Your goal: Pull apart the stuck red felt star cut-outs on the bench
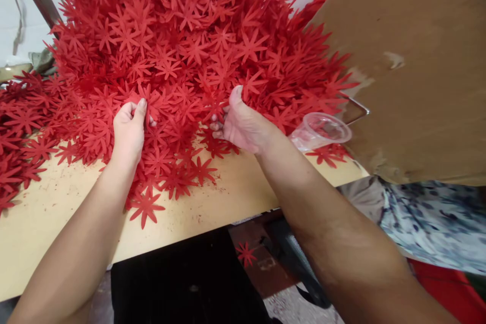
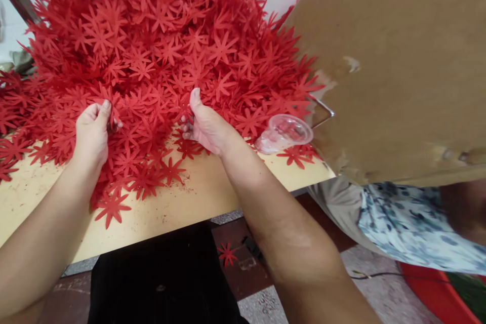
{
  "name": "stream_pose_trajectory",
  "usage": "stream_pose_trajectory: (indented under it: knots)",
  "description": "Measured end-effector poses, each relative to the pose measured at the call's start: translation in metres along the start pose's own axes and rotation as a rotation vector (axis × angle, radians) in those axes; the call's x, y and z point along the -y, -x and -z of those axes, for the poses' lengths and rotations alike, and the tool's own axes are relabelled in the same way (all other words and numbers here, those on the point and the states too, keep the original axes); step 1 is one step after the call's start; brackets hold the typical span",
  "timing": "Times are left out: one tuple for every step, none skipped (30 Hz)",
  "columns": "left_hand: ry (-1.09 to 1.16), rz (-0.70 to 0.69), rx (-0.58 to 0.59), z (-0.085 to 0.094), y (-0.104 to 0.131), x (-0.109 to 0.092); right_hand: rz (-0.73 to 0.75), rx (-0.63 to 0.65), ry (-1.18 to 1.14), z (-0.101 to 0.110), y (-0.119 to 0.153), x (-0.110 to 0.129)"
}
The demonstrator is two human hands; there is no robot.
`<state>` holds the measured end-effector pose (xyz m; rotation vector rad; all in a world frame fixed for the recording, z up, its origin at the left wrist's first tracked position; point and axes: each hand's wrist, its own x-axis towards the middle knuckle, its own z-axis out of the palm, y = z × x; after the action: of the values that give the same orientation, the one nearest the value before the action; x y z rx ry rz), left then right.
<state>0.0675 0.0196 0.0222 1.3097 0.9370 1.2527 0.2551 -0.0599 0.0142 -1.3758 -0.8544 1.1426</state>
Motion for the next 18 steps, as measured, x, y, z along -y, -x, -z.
stream_pose_trajectory:
  knots:
    - [-0.007,0.002,0.002,0.000,0.000,0.000,-0.006,0.016,-0.028,0.000,0.002,0.001]
    - [-0.018,0.001,0.006,0.000,0.000,0.000,-0.004,0.019,-0.051,0.001,0.003,0.000]
    - [-0.030,-0.001,0.010,0.000,0.000,0.000,0.004,0.009,-0.062,0.001,0.004,-0.001]
    - [-0.042,-0.004,0.014,0.000,0.000,0.000,0.016,-0.009,-0.055,0.001,0.004,-0.003]
    - [-0.052,-0.008,0.016,0.000,0.000,0.000,0.037,-0.034,-0.032,0.001,0.003,-0.006]
    - [-0.057,-0.010,0.018,0.000,0.000,0.000,0.068,-0.065,0.001,0.001,0.002,-0.009]
    - [-0.061,-0.012,0.018,0.000,0.000,0.000,0.107,-0.096,0.034,0.001,0.000,-0.011]
    - [-0.062,-0.013,0.018,0.000,0.000,0.001,0.149,-0.124,0.059,0.000,-0.003,-0.014]
    - [-0.064,-0.016,0.019,0.001,0.000,0.001,0.182,-0.146,0.075,0.000,-0.005,-0.016]
    - [-0.067,-0.023,0.023,0.001,0.000,0.001,0.206,-0.158,0.089,0.000,-0.006,-0.017]
    - [-0.073,-0.033,0.030,0.001,0.000,0.002,0.217,-0.161,0.106,0.000,-0.008,-0.017]
    - [-0.081,-0.045,0.041,0.001,0.001,0.002,0.218,-0.163,0.131,0.000,-0.008,-0.017]
    - [-0.093,-0.061,0.061,0.001,0.002,0.002,0.213,-0.169,0.165,0.000,-0.008,-0.016]
    - [-0.108,-0.082,0.094,0.000,0.003,0.002,0.204,-0.175,0.206,-0.001,-0.007,-0.015]
    - [-0.121,-0.109,0.142,-0.001,0.006,0.001,0.203,-0.184,0.244,-0.002,-0.005,-0.013]
    - [-0.129,-0.140,0.200,-0.003,0.009,0.001,0.208,-0.184,0.274,-0.004,-0.003,-0.011]
    - [-0.132,-0.173,0.261,-0.004,0.012,0.000,0.221,-0.169,0.287,-0.007,-0.001,-0.010]
    - [-0.134,-0.204,0.323,-0.007,0.015,-0.001,0.237,-0.135,0.281,-0.010,0.001,-0.008]
